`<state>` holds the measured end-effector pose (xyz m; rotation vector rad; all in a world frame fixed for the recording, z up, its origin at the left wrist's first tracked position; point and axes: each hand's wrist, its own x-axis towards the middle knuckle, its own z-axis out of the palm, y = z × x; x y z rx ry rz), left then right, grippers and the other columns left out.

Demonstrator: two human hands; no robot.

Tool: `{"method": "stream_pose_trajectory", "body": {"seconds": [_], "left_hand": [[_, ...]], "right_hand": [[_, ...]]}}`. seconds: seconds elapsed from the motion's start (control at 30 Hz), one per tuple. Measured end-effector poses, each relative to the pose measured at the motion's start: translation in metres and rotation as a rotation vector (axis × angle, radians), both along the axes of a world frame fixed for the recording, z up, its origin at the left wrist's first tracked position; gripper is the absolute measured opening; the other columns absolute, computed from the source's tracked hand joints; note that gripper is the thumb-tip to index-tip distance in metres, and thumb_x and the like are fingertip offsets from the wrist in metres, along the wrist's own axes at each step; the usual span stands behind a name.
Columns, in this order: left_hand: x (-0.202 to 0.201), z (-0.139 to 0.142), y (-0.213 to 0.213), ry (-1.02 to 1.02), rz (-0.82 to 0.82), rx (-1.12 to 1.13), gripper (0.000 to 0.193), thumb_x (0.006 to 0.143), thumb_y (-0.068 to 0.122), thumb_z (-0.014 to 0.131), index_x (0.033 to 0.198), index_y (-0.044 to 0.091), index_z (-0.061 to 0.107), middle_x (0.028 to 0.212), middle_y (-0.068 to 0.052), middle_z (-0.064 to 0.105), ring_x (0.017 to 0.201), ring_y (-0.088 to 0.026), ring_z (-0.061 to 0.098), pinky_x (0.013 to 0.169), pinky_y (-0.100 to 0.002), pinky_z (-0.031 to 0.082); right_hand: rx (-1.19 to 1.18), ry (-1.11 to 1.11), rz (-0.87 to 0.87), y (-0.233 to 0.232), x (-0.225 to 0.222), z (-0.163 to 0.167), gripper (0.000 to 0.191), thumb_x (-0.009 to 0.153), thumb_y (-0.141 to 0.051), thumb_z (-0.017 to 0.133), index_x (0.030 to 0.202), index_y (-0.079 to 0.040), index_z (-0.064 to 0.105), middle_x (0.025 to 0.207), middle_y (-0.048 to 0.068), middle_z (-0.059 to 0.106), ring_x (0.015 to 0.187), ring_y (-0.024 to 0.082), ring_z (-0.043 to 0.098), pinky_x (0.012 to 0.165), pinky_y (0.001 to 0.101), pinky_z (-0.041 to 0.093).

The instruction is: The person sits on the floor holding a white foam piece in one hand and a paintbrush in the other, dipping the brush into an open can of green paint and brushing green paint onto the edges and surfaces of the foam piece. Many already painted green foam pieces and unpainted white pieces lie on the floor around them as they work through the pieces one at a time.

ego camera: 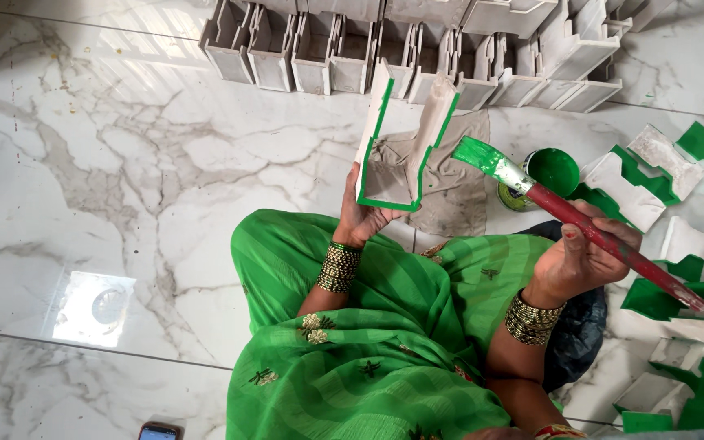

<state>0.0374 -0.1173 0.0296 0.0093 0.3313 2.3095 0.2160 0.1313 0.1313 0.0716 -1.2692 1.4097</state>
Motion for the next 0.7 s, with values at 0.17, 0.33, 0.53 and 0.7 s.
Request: {"method": "stream_pose_trajectory", "body": {"seconds": [0.17,0.33,0.53,0.7], "left_hand": [[-0.001,-0.002,0.001,0.015,-0.030,0.143,0.091,0.099,0.073,0.045,0.149,-0.004,0.041,0.146,-0.027,0.053,0.129,-0.047,0.059,0.109,-0.068,0.046],[-0.001,-0.006,0.002,-0.029,-0.022,0.195,0.093,0.099,0.074,0.045,0.147,-0.005,0.041,0.144,-0.028,0.054,0.128,-0.047,0.059,0.111,-0.068,0.045],[0.001,-0.009,0.005,-0.035,-0.020,0.178,0.092,0.100,0.073,0.046,0.147,-0.005,0.042,0.143,-0.028,0.055,0.128,-0.046,0.059,0.110,-0.069,0.045],[0.005,-0.008,0.011,0.008,-0.061,0.177,0.093,0.101,0.074,0.046,0.149,-0.005,0.040,0.144,-0.028,0.054,0.128,-0.046,0.059,0.109,-0.068,0.048]], "right_hand": [[0.006,0.009,0.016,0.001,0.000,0.000,0.044,0.092,-0.007,0.091,0.117,-0.001,0.056,0.113,0.019,0.071,0.102,0.028,0.073,0.094,0.0379,0.064],[0.012,-0.013,0.030,-0.006,-0.001,0.001,0.042,0.093,-0.008,0.090,0.117,-0.002,0.055,0.113,0.020,0.071,0.100,0.027,0.073,0.092,0.0360,0.063],[0.023,0.027,0.025,-0.014,-0.010,0.002,0.042,0.092,-0.009,0.089,0.116,-0.004,0.054,0.112,0.019,0.072,0.099,0.026,0.072,0.092,0.0361,0.062],[0.049,0.061,-0.030,-0.014,-0.019,0.000,0.042,0.092,-0.009,0.089,0.116,-0.005,0.054,0.109,0.016,0.070,0.098,0.026,0.072,0.093,0.0377,0.062]]}}
